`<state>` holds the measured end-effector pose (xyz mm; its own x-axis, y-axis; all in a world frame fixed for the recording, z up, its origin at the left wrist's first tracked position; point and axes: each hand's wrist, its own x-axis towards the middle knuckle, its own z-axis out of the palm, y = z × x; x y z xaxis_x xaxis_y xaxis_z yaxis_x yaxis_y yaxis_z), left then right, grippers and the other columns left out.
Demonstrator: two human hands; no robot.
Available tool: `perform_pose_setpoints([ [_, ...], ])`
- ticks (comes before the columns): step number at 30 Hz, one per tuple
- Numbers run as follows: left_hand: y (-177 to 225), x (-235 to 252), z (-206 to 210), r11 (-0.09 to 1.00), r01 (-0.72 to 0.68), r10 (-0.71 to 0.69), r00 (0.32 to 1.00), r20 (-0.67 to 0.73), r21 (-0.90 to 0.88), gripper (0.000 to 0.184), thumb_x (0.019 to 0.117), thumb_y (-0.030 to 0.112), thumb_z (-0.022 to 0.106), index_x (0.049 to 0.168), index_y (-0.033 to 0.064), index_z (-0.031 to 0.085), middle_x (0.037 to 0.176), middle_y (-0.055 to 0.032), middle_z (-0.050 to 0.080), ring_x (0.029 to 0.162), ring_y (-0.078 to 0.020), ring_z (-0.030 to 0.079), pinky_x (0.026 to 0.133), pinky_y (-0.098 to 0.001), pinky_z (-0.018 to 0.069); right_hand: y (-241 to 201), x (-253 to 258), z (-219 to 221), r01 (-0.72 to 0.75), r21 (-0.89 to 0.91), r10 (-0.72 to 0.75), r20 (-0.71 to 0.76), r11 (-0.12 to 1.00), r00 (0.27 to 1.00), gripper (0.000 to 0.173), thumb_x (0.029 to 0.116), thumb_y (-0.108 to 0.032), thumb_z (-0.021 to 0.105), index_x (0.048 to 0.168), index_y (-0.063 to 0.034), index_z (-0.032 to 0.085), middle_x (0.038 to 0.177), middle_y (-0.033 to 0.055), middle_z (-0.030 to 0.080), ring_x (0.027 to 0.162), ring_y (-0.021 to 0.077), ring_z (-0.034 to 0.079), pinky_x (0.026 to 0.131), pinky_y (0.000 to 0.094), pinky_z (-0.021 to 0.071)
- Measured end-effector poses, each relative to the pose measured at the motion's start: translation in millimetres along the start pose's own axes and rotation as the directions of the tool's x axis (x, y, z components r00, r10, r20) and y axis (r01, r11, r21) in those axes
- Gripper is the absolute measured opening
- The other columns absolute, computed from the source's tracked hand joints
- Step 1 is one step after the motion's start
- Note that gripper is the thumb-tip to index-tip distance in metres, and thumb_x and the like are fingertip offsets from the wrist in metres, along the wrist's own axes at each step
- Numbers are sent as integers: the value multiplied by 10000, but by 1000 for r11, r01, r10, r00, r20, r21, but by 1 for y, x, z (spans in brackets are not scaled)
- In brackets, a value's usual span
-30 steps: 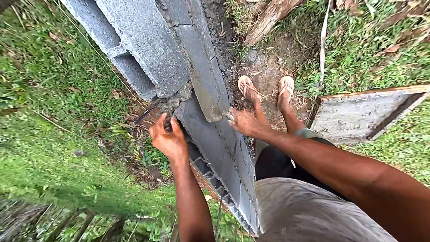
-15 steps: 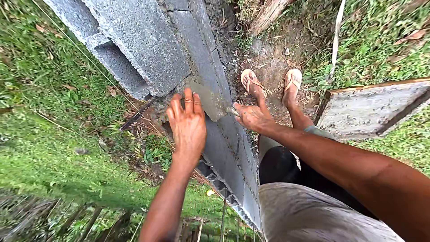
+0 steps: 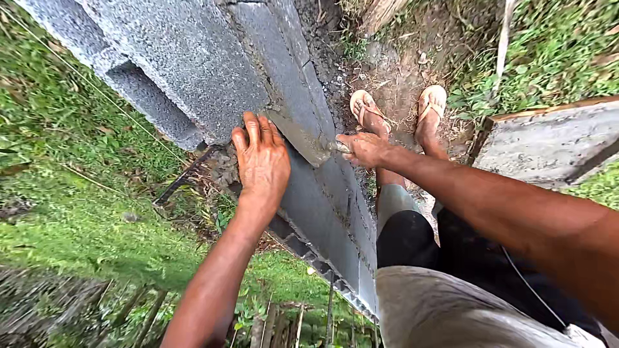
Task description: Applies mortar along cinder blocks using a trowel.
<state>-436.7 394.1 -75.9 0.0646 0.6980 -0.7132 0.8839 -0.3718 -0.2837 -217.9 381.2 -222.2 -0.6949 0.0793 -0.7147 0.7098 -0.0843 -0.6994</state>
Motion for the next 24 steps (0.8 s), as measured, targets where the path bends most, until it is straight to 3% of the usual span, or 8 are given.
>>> perform_pose_setpoints([
  [6, -5, 7, -1, 999, -26, 24, 997, 72, 34, 412, 1055, 23, 322, 1388, -86, 537, 1530, -254, 473, 1506, -480, 265, 1164, -659, 226, 5, -32, -10, 11, -98, -14, -29, 995, 999, 313, 994, -254, 639, 1273, -116, 606, 952, 170, 706, 926, 388, 700, 818, 595, 544],
  [10, -7, -24, -20, 991, -62, 65, 998, 21, -116, 489, 1082, 198, 401, 1465, -100, 468, 1645, -255, 289, 1560, -468, 107, 1219, -699, 101, -2, -57, -4, -56, -89, 40, -177, 994, 983, 347, 994, -259, 646, 1308, -122, 594, 946, 176, 716, 892, 411, 713, 790, 610, 557],
  [14, -3, -71, -37, 978, 45, -47, 999, -4, -202, 512, 1076, 295, 437, 1464, -27, 521, 1647, -200, 328, 1560, -445, 148, 1223, -682, 111, -2, -66, 18, -73, -132, 24, -343, 989, 939, 357, 988, -268, 650, 1314, -126, 611, 1020, 163, 714, 803, 405, 713, 668, 596, 570],
  [20, 6, -112, -39, 916, 195, -228, 972, -54, -351, 497, 1071, 341, 427, 1414, 26, 600, 1604, -185, 415, 1537, -465, 219, 1211, -678, 161, -12, -51, 29, 3, -180, -74, -390, 984, 918, 311, 993, -138, 632, 1296, -71, 623, 1081, 239, 684, 875, 450, 712, 703, 608, 571],
  [24, 14, -124, -34, 864, 240, -309, 947, -91, -443, 478, 1054, 332, 465, 1410, 51, 618, 1591, -174, 438, 1521, -469, 258, 1203, -651, 214, -21, -33, 33, -44, -203, -45, -413, 978, 910, 265, 1021, -140, 583, 1277, -80, 622, 1081, 223, 682, 874, 432, 715, 687, 586, 568],
])
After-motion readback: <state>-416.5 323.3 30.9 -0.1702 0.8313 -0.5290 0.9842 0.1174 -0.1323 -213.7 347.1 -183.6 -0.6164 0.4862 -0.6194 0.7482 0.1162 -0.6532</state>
